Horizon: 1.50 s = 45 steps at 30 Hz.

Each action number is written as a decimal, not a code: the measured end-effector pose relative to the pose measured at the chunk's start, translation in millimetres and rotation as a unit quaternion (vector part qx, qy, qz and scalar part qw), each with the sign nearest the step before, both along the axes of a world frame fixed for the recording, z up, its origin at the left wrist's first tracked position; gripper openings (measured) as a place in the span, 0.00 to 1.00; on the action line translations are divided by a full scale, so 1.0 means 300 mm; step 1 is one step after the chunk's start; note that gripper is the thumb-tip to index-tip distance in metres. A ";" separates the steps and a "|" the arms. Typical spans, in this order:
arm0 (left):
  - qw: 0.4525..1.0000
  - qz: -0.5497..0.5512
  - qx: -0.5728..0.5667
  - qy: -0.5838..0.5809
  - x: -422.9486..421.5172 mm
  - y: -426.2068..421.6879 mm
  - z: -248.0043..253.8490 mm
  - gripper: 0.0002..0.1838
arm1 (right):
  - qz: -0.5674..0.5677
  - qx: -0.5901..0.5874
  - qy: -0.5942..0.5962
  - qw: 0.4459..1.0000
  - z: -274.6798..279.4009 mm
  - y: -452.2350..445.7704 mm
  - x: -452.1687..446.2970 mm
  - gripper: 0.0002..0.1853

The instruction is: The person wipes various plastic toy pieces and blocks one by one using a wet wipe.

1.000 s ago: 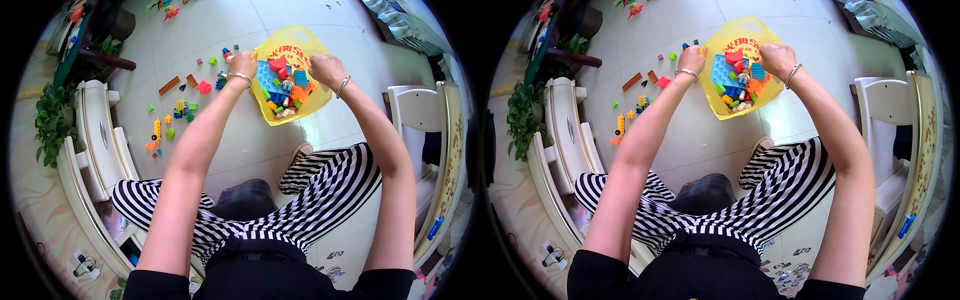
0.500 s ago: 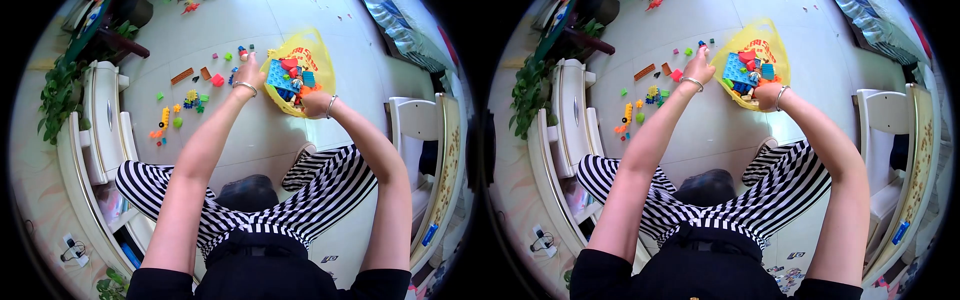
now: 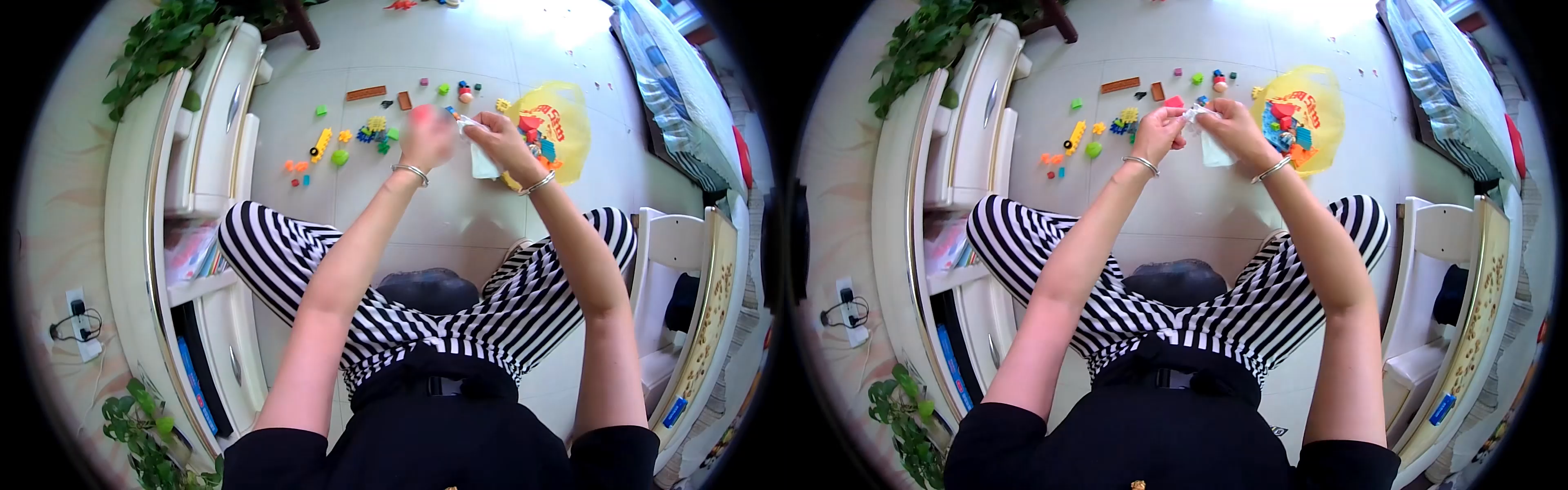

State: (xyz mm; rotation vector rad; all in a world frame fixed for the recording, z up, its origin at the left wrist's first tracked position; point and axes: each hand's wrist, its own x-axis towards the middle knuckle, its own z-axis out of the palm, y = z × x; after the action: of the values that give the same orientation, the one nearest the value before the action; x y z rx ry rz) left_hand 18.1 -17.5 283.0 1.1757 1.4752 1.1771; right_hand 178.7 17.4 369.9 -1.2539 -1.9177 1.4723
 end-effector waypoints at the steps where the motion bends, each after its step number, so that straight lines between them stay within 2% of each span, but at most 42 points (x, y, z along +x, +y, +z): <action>1: 0.999 0.031 -0.019 -0.019 -0.030 -0.024 -0.035 0.11 | -0.024 -0.064 0.043 0.997 -0.018 -0.022 -0.045 0.12; 3: 0.996 0.065 -0.042 -0.042 -0.074 -0.056 -0.123 0.11 | -0.029 -0.088 0.062 0.994 -0.085 -0.059 -0.120 0.11; 5: 0.992 0.100 -0.052 -0.051 -0.114 -0.081 -0.213 0.10 | -0.064 -0.193 0.154 0.967 -0.156 -0.093 -0.191 0.10; 6: 0.989 0.115 -0.063 -0.070 -0.130 -0.098 -0.234 0.10 | -0.057 -0.208 0.181 0.959 -0.194 -0.101 -0.227 0.10; 7: 0.988 0.119 -0.072 -0.069 -0.141 -0.112 -0.258 0.10 | -0.066 -0.223 0.158 0.960 -0.228 -0.107 -0.241 0.10; 10: 0.958 0.161 -0.142 -0.188 -0.176 -0.145 -0.317 0.09 | -0.071 -0.275 0.167 0.944 -0.338 -0.101 -0.286 0.10; 14: 0.950 0.196 -0.187 -0.155 -0.242 -0.137 -0.502 0.09 | -0.111 -0.334 0.178 0.919 -0.537 -0.057 -0.334 0.10; 16: 0.959 0.214 -0.184 0.012 -0.269 -0.132 -0.630 0.09 | -0.126 -0.359 0.175 0.908 -0.630 -0.040 -0.349 0.10; 20: 0.937 0.235 -0.254 0.055 -0.309 -0.072 -0.773 0.11 | -0.188 -0.381 0.175 0.888 -0.804 0.005 -0.369 0.08; 22: 0.924 0.226 -0.275 0.141 -0.319 -0.025 -0.775 0.15 | -0.208 -0.386 0.170 0.883 -0.857 0.029 -0.381 0.08; 26: 0.924 0.230 -0.262 0.156 -0.312 0.064 -0.784 0.18 | -0.235 -0.394 0.155 0.875 -0.918 0.062 -0.416 0.09; 33: 0.932 0.198 -0.205 0.225 -0.315 0.103 -0.959 0.16 | -0.236 -0.405 0.151 0.870 -0.939 0.055 -0.408 0.10; 35: 0.949 0.196 -0.241 0.057 -0.321 0.070 -1.058 0.12 | -0.228 -0.403 0.152 0.873 -0.915 0.044 -0.391 0.10; 36: 0.934 0.202 -0.289 -0.054 -0.301 0.063 -0.951 0.11 | -0.228 -0.393 0.141 0.879 -0.903 0.035 -0.378 0.10; 37: 0.937 0.199 -0.283 -0.050 -0.280 0.049 -0.892 0.11 | -0.229 -0.381 0.131 0.886 -0.884 0.030 -0.365 0.10; 38: 0.921 0.228 -0.275 -0.156 -0.259 0.034 -0.842 0.12 | -0.230 -0.377 0.137 0.887 -0.861 0.030 -0.353 0.10; 40: 0.867 0.265 -0.252 -0.337 -0.217 0.003 -0.728 0.13 | -0.162 -0.283 0.098 0.940 -0.803 0.030 -0.324 0.11; 41: 0.870 0.262 -0.246 -0.337 -0.197 -0.010 -0.663 0.13 | -0.162 -0.276 0.102 0.942 -0.775 0.040 -0.306 0.11; 42: 0.861 0.238 -0.223 -0.389 -0.176 -0.020 -0.577 0.12 | -0.094 -0.156 0.042 0.982 -0.747 0.055 -0.287 0.11; 43: 0.849 0.212 -0.200 -0.440 -0.152 -0.032 -0.481 0.11 | -0.027 -0.031 -0.021 0.999 -0.708 0.058 -0.274 0.12; 45: 0.838 0.212 -0.185 -0.467 -0.117 -0.055 -0.297 0.10 | 0.001 0.004 -0.039 0.999 -0.488 0.069 -0.247 0.12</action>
State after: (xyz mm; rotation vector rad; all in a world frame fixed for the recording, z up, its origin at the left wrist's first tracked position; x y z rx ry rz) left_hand -16.9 -34.0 193.8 -0.0748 1.0960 1.3769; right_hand 104.7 38.2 223.4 -1.3248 -1.9719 1.4360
